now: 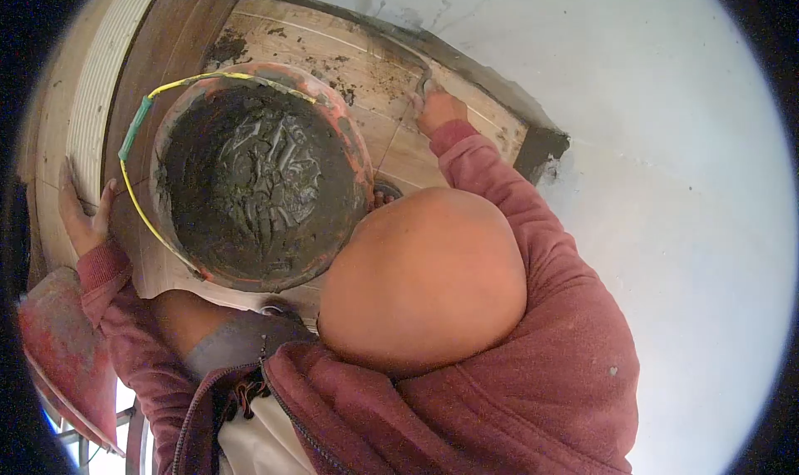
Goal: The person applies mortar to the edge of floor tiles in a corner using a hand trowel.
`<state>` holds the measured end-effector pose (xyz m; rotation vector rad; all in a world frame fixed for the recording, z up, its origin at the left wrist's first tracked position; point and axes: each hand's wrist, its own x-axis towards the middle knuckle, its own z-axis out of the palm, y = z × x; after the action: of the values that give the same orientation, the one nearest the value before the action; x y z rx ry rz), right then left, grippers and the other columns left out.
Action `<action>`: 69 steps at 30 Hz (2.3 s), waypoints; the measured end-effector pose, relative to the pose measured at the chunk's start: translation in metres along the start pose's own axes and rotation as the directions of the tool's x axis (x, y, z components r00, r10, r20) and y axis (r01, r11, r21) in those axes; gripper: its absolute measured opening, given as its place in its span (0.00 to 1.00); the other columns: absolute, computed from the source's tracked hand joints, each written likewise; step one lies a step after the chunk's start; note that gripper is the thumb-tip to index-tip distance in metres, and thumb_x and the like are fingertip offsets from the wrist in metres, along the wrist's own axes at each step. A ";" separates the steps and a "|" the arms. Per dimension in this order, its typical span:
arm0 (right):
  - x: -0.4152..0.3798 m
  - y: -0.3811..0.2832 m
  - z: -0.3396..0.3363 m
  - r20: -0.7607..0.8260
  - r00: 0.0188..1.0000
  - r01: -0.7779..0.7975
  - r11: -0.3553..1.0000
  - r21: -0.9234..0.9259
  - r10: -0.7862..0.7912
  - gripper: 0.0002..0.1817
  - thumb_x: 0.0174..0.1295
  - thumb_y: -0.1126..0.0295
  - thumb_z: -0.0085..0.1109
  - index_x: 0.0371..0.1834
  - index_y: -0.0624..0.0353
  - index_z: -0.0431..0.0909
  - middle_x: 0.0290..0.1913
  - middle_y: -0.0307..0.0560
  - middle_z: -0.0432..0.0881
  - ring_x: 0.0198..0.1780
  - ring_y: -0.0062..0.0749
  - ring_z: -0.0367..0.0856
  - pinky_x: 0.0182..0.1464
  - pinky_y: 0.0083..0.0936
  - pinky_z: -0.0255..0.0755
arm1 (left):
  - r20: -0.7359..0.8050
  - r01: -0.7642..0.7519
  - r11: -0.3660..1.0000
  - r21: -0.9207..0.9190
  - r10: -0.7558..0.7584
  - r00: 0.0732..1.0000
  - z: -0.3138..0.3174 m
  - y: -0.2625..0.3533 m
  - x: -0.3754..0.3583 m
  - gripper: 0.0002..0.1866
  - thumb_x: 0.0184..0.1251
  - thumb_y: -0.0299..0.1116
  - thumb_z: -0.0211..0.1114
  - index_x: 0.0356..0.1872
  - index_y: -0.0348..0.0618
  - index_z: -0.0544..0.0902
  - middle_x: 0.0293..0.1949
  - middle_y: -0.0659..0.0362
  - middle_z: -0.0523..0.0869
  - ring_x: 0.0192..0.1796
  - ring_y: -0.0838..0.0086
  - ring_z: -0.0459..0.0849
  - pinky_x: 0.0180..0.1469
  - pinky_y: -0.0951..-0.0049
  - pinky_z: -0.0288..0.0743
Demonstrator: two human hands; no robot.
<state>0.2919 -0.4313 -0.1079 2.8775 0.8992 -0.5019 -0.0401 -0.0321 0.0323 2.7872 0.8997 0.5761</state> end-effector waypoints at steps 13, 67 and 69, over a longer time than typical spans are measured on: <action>0.014 0.019 -0.005 0.072 0.996 0.055 0.996 -0.075 -0.050 0.22 0.58 0.49 0.42 0.40 0.57 0.67 0.30 0.61 0.78 0.35 0.55 0.77 0.36 0.43 0.69 | 0.008 0.019 1.000 0.020 -0.019 1.000 0.002 -0.003 0.000 0.37 0.47 0.35 0.69 0.59 0.34 0.63 0.58 0.48 0.67 0.61 0.62 0.64 0.62 0.68 0.54; 0.032 -0.068 -0.014 -0.048 0.999 0.010 0.997 0.080 -0.006 0.20 0.57 0.54 0.46 0.39 0.61 0.70 0.32 0.57 0.79 0.36 0.52 0.77 0.37 0.42 0.70 | -0.015 -0.023 0.999 0.047 0.024 1.000 0.003 -0.006 -0.001 0.38 0.44 0.39 0.70 0.57 0.36 0.65 0.56 0.47 0.70 0.58 0.59 0.67 0.60 0.65 0.58; 0.042 -0.071 -0.014 0.080 0.997 0.024 0.999 -0.027 -0.022 0.20 0.56 0.54 0.46 0.39 0.61 0.71 0.32 0.57 0.79 0.37 0.52 0.77 0.37 0.41 0.70 | -0.035 -0.002 1.000 0.019 0.003 0.999 0.004 -0.008 -0.002 0.38 0.43 0.39 0.70 0.57 0.37 0.65 0.55 0.48 0.70 0.58 0.59 0.67 0.60 0.65 0.58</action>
<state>0.2879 -0.3475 -0.1074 2.8032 0.9208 -0.5971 -0.0437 -0.0268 0.0257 2.8037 0.9129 0.6226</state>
